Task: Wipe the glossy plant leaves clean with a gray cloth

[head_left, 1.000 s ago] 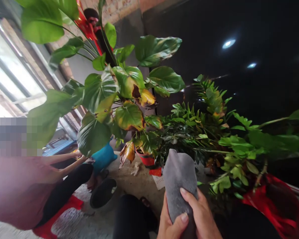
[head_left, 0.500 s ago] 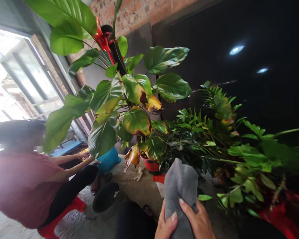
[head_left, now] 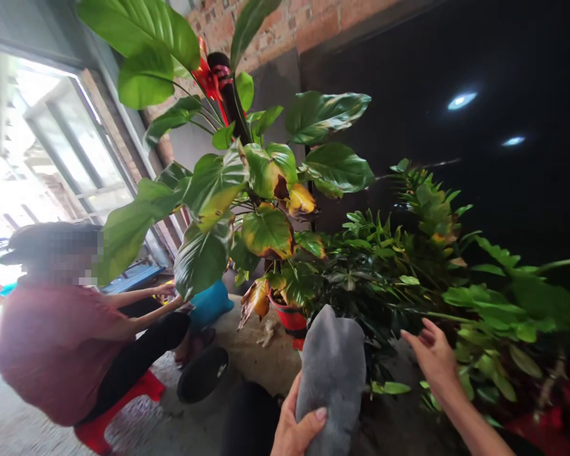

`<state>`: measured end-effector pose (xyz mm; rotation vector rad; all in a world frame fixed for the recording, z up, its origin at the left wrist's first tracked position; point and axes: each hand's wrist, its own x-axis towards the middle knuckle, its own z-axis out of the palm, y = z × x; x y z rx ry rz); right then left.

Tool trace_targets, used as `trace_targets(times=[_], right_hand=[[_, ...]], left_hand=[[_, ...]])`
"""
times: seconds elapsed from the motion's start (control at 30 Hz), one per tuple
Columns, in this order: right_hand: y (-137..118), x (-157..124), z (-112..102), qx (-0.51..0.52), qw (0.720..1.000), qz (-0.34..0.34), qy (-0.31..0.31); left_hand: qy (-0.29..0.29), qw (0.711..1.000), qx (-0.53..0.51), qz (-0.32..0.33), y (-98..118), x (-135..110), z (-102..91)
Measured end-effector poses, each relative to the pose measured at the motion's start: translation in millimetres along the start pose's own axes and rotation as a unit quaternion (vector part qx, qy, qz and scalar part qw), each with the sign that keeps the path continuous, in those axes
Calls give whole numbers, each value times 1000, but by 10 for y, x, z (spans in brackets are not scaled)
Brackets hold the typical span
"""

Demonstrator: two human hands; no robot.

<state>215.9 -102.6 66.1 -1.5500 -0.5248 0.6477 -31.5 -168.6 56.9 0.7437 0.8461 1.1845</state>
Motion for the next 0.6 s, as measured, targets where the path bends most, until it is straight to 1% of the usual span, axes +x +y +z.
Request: trace_targets(times=[0.07, 0.13, 0.17, 0.23, 0.3, 0.37, 0.4, 0.47, 0.5, 0.53, 0.6], right_hand=[[99, 148, -15, -7, 1000, 22, 17], [154, 213, -21, 52, 996, 69, 6], [164, 228, -18, 101, 990, 93, -12], [159, 245, -1, 191, 972, 131, -52], [140, 254, 31, 243, 956, 149, -74], [125, 249, 70, 266, 948, 151, -88], [122, 239, 88, 275, 944, 150, -101], [131, 209, 112, 290, 936, 147, -134], [143, 192, 116, 294, 933, 149, -144], [161, 175, 117, 297, 930, 154, -152], [203, 145, 110, 300, 924, 169, -163]], left_hand=[[-8, 1000, 24, 3, 38, -1, -10], [-11, 999, 50, 6, 112, 0, -29], [-9, 998, 60, 7, 169, 8, -39], [0, 997, 77, 8, 336, 58, -43], [7, 995, 101, 19, 573, 168, 0], [13, 989, 139, 56, 840, 339, 97], [16, 983, 164, 84, 958, 440, 158], [40, 972, 181, 146, 1101, 648, 269], [55, 969, 174, 163, 1112, 746, 310], [64, 968, 174, 167, 1082, 835, 338], [90, 970, 153, 164, 945, 993, 367]])
